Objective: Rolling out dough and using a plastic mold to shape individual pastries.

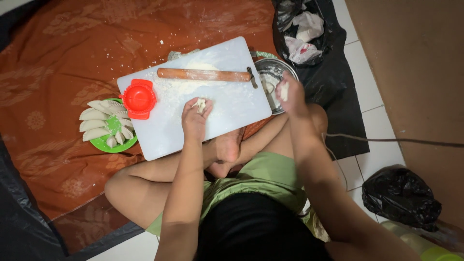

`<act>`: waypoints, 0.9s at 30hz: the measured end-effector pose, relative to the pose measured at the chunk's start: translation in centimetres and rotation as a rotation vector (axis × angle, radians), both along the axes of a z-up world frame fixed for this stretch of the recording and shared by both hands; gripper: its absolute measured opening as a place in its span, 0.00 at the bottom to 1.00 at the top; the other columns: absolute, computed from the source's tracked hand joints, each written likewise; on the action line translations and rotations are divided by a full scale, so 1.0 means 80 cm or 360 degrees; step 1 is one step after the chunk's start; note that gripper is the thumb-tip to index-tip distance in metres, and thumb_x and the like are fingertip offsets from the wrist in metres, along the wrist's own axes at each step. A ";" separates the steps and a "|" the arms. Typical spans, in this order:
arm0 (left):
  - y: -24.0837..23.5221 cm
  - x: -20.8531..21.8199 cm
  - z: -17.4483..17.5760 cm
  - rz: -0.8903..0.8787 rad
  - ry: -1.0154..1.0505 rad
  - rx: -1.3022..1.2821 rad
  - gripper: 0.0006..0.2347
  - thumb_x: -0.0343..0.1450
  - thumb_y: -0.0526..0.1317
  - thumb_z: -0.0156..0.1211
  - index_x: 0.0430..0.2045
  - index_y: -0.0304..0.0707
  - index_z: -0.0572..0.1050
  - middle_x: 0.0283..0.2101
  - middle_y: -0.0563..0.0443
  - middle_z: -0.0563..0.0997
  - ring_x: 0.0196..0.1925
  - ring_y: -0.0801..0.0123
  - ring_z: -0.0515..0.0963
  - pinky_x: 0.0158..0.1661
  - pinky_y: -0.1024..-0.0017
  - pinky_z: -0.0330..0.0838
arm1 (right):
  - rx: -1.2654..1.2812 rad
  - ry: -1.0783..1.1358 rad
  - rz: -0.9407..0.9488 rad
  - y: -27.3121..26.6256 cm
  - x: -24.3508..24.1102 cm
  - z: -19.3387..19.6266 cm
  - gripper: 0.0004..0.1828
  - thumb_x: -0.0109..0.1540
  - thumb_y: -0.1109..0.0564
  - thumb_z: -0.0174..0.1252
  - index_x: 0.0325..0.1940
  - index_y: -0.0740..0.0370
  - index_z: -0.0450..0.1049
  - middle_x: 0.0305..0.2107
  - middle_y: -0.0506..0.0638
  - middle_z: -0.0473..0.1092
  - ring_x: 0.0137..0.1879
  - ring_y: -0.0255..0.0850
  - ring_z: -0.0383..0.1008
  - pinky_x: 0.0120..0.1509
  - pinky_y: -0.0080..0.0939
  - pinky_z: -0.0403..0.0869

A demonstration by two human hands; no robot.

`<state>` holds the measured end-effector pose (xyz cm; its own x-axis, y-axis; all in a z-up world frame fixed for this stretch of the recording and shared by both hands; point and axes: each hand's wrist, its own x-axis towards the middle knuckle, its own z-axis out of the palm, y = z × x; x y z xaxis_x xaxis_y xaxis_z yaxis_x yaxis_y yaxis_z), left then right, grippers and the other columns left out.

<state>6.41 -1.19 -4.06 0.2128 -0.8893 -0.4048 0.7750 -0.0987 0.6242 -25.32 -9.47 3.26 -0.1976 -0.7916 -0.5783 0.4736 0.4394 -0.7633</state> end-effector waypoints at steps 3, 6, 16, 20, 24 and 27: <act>0.001 -0.007 0.010 0.0072 -0.0070 0.0162 0.07 0.75 0.36 0.48 0.42 0.37 0.73 0.42 0.37 0.79 0.44 0.50 0.85 0.52 0.54 0.81 | -0.0114 -0.0065 -0.0074 0.021 0.032 -0.009 0.25 0.63 0.48 0.64 0.17 0.55 0.62 0.09 0.51 0.60 0.12 0.39 0.66 0.14 0.32 0.64; 0.007 -0.022 0.025 0.0062 -0.0256 0.0338 0.04 0.75 0.37 0.51 0.38 0.43 0.73 0.37 0.45 0.79 0.34 0.63 0.84 0.40 0.69 0.85 | -0.0179 0.0013 0.0008 0.047 0.086 -0.005 0.24 0.65 0.48 0.64 0.20 0.56 0.63 0.10 0.50 0.60 0.12 0.38 0.65 0.13 0.34 0.63; 0.025 -0.024 0.040 0.0158 -0.0540 0.0444 0.09 0.71 0.38 0.61 0.41 0.33 0.77 0.34 0.49 0.77 0.35 0.69 0.80 0.36 0.73 0.79 | -0.0422 0.0619 0.1249 0.157 0.247 0.080 0.37 0.63 0.60 0.49 0.77 0.70 0.53 0.73 0.72 0.49 0.79 0.59 0.48 0.82 0.58 0.49; 0.016 0.009 0.027 0.0347 -0.0799 0.0660 0.15 0.73 0.49 0.57 0.23 0.38 0.80 0.21 0.48 0.77 0.22 0.71 0.74 0.23 0.75 0.69 | -0.0590 0.0830 0.1580 0.165 0.256 0.136 0.38 0.64 0.58 0.46 0.78 0.68 0.49 0.67 0.63 0.60 0.75 0.55 0.57 0.79 0.57 0.54; 0.011 0.019 0.061 0.0561 -0.0443 0.0655 0.23 0.74 0.52 0.56 0.13 0.30 0.71 0.14 0.38 0.72 0.09 0.63 0.72 0.08 0.72 0.64 | -0.0749 0.1037 0.1181 0.163 0.246 0.083 0.22 0.63 0.58 0.55 0.62 0.50 0.76 0.35 0.45 0.82 0.42 0.35 0.83 0.45 0.36 0.81; 0.020 0.021 0.105 0.0413 -0.0425 0.0622 0.28 0.74 0.56 0.52 0.06 0.34 0.67 0.09 0.40 0.65 0.05 0.63 0.64 0.07 0.74 0.54 | -0.0922 0.0979 0.0958 0.162 0.246 0.076 0.15 0.65 0.58 0.55 0.53 0.49 0.81 0.33 0.44 0.81 0.38 0.32 0.78 0.47 0.37 0.78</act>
